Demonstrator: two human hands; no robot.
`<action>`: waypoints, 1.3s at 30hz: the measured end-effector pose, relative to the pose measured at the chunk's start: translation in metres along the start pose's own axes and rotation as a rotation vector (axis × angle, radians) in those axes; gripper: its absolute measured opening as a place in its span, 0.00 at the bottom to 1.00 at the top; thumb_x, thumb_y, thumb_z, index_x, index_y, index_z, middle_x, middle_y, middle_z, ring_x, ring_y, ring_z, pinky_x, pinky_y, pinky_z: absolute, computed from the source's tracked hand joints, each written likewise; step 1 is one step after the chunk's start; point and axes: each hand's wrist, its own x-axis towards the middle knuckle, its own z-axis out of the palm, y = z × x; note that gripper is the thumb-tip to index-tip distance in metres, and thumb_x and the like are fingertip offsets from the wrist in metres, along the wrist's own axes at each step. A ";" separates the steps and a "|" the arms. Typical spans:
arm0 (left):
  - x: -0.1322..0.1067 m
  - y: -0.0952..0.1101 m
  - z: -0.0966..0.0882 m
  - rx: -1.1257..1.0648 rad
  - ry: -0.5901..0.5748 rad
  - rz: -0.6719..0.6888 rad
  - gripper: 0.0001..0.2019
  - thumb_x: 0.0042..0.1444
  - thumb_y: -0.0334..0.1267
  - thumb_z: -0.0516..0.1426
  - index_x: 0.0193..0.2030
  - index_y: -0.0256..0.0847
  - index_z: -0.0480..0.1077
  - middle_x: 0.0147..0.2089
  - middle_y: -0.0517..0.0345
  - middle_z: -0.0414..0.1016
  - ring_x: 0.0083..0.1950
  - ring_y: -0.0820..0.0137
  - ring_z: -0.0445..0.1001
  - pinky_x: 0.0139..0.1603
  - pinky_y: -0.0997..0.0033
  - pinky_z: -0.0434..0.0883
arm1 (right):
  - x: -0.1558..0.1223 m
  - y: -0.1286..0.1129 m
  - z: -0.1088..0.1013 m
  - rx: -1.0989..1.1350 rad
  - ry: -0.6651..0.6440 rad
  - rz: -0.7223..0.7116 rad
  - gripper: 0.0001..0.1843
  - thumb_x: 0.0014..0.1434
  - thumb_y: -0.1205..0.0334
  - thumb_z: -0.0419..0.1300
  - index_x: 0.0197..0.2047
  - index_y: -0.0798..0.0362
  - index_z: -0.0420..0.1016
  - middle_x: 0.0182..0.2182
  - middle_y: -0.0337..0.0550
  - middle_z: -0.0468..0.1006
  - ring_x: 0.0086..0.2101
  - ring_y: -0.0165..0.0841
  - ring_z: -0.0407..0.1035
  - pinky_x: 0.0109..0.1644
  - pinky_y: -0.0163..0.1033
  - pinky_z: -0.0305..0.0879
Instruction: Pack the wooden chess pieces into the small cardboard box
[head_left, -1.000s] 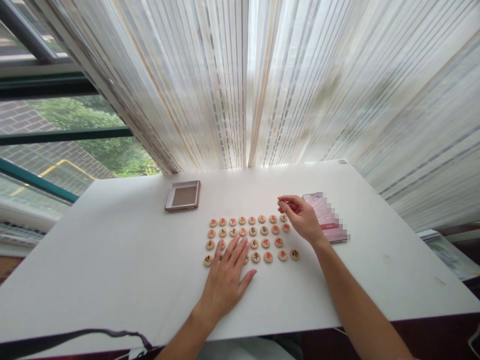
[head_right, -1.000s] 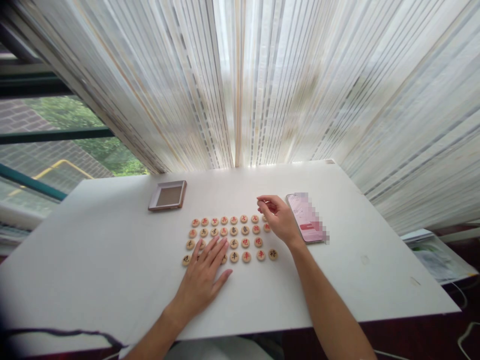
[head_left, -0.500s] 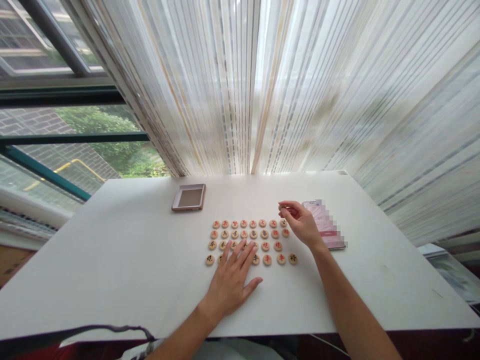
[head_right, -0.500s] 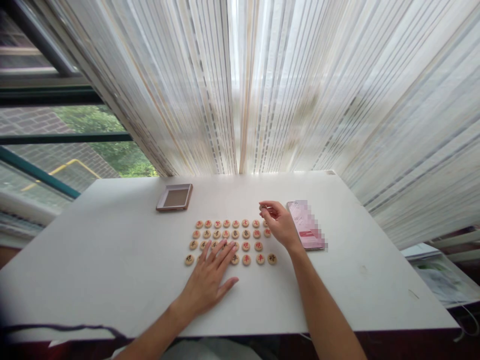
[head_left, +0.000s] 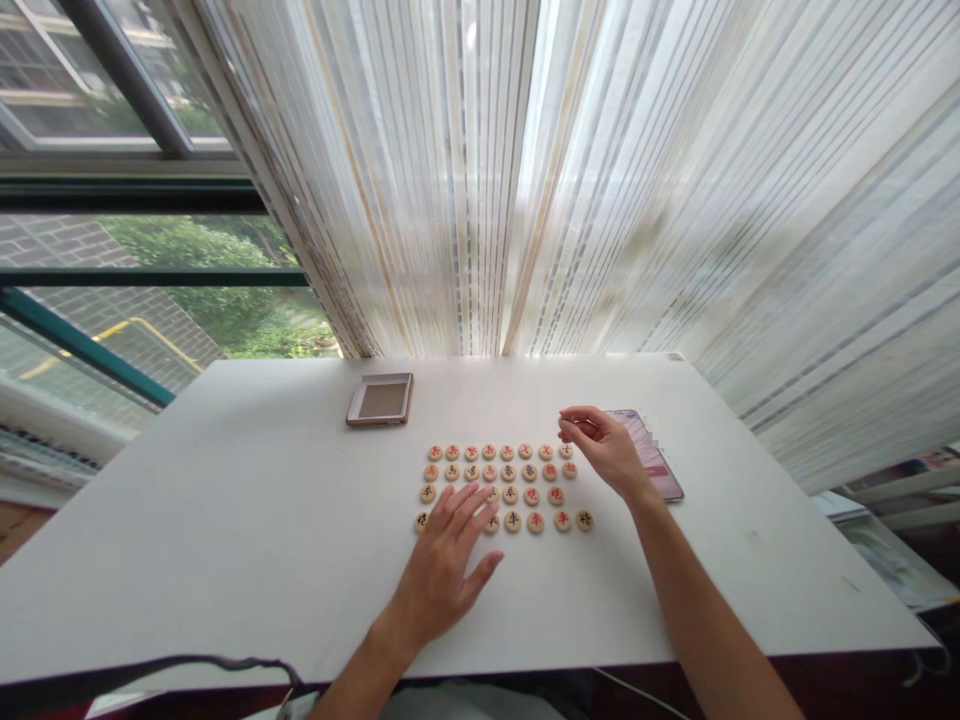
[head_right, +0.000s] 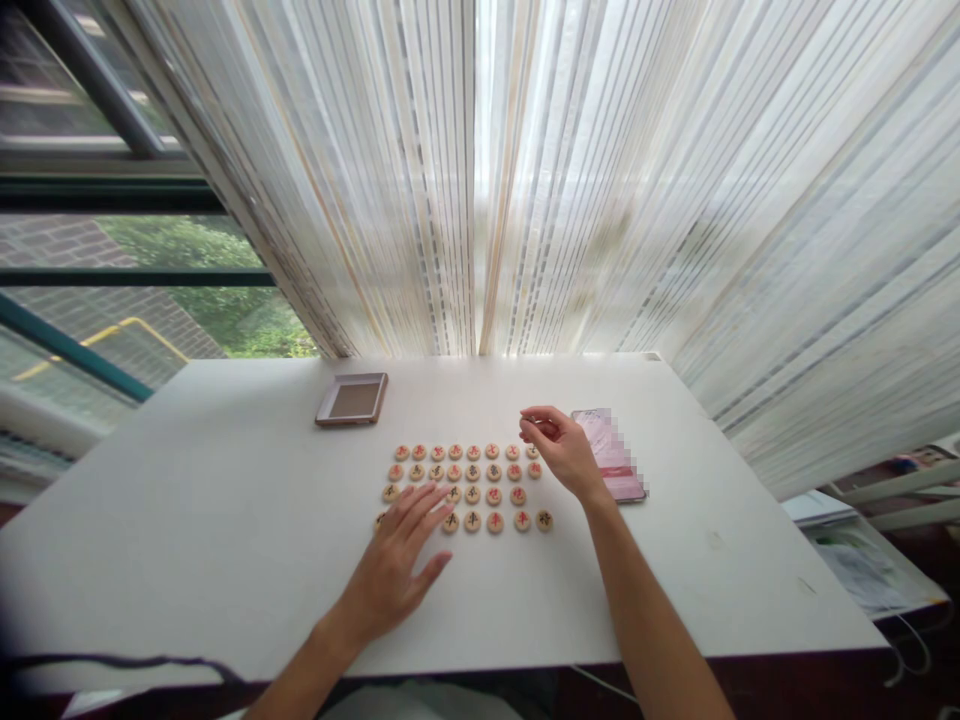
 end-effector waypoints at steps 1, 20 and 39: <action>-0.004 -0.007 -0.003 -0.039 0.035 -0.031 0.21 0.70 0.40 0.52 0.68 0.41 0.62 0.71 0.48 0.63 0.75 0.58 0.55 0.74 0.47 0.58 | -0.004 -0.004 -0.001 0.001 -0.011 0.004 0.19 0.57 0.47 0.70 0.45 0.51 0.78 0.34 0.44 0.83 0.35 0.38 0.81 0.41 0.44 0.79; -0.064 -0.069 -0.002 0.001 0.120 -0.305 0.22 0.69 0.45 0.53 0.66 0.44 0.61 0.68 0.45 0.66 0.67 0.53 0.67 0.68 0.43 0.66 | -0.083 0.016 -0.020 -0.253 0.098 0.215 0.19 0.58 0.43 0.67 0.43 0.49 0.82 0.39 0.48 0.85 0.37 0.43 0.81 0.41 0.47 0.79; -0.064 -0.069 -0.002 0.036 0.090 -0.302 0.22 0.68 0.47 0.54 0.66 0.43 0.63 0.68 0.46 0.67 0.67 0.53 0.67 0.68 0.44 0.65 | -0.084 0.027 -0.007 -0.557 0.133 0.223 0.20 0.59 0.41 0.64 0.36 0.51 0.79 0.29 0.44 0.81 0.28 0.36 0.71 0.33 0.40 0.67</action>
